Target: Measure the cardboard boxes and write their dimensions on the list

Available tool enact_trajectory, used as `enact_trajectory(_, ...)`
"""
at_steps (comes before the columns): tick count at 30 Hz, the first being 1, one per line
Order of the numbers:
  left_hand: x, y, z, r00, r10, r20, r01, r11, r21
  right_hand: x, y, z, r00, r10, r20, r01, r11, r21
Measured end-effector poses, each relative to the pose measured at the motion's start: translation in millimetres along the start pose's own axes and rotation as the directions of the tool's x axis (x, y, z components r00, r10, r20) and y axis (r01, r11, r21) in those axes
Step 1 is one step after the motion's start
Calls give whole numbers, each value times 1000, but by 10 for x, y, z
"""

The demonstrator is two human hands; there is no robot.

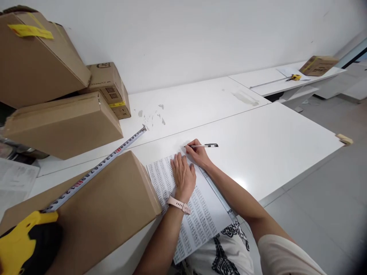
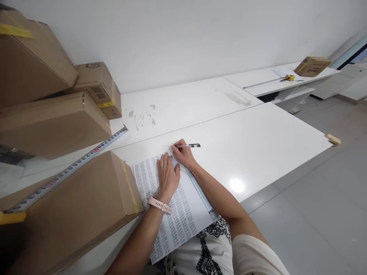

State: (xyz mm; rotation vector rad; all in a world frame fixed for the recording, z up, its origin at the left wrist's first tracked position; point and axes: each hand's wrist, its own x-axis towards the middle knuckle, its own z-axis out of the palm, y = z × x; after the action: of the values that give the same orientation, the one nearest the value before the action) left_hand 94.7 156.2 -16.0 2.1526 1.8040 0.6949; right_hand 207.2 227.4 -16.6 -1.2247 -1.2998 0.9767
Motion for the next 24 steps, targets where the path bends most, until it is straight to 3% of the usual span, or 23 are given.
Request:
enact_trajectory(11,27,85,-116,997,-17,76,7,991,136,32,141,-34,996,-72,45,73,997,-9)
enact_trajectory(15,47,28,-217,993,19,118,-37,987,155,113,132,-21,1000,-15,24,14,1000,22)
enact_trajectory(18,42,-29,-235,994,47,100,-63,986,156,143,52,-2,1000,23,-7,-24,995,-94)
enact_trajectory(21,34,-60,-196,996,55,75,-67,985,161,120,-22,3,999,-40,-4,38,974,-225)
enact_trajectory(24,28,-72,-140,997,53,52,-61,984,166,91,-54,-1,997,-69,42,78,966,-245)
